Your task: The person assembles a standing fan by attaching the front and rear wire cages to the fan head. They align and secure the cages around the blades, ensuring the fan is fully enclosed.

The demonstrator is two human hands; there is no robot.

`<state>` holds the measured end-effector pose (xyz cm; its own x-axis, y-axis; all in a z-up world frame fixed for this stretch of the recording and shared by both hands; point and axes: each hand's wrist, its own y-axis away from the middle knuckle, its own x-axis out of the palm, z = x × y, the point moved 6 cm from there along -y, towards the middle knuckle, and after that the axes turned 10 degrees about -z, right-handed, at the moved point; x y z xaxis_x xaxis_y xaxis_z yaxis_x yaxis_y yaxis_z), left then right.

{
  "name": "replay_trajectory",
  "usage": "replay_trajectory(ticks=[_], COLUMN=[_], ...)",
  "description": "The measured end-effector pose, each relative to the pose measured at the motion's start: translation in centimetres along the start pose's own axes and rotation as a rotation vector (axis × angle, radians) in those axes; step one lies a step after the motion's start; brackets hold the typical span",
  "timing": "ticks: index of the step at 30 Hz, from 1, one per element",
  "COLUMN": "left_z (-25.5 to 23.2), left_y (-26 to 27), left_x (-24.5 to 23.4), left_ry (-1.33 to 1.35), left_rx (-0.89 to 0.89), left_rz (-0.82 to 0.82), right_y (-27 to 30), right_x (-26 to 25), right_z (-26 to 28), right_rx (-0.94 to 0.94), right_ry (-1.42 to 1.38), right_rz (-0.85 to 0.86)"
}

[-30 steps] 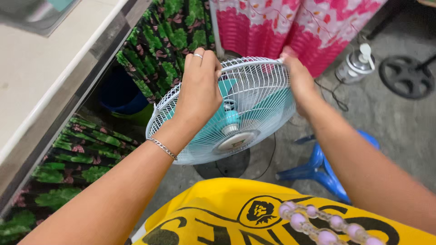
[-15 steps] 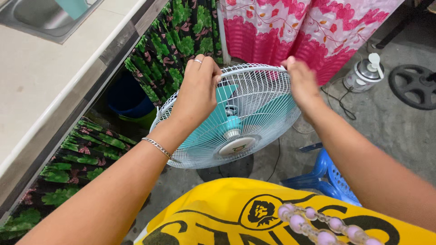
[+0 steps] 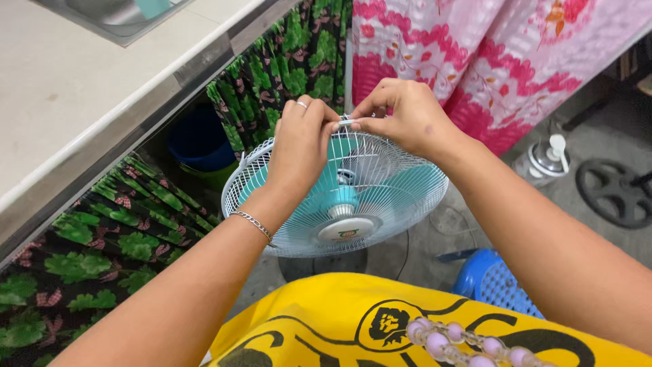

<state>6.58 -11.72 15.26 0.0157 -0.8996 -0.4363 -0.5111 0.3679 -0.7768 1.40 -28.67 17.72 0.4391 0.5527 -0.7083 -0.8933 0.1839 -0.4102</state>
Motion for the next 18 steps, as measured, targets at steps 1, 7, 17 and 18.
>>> replay_trajectory(ticks=[1,7,17,18], left_z=[0.1,0.2,13.1,14.1], left_y=[0.0,-0.4,4.4,5.7], left_x=[-0.1,-0.5,-8.3,-8.1], left_ry=[0.018,0.013,0.284,0.459], left_rx=[0.0,-0.039,-0.661,-0.834], left_rz=[-0.016,-0.05,-0.056,0.029], right_y=[-0.2,1.1,1.1,0.9], right_x=[0.1,0.9,1.5,1.7], right_z=[0.0,0.2,-2.2,-2.2], right_rx=[-0.044,-0.203,-0.185,-0.191], right_ry=[-0.001,-0.03,-0.14,-0.181], right_rz=[0.006,-0.131,-0.21,-0.198])
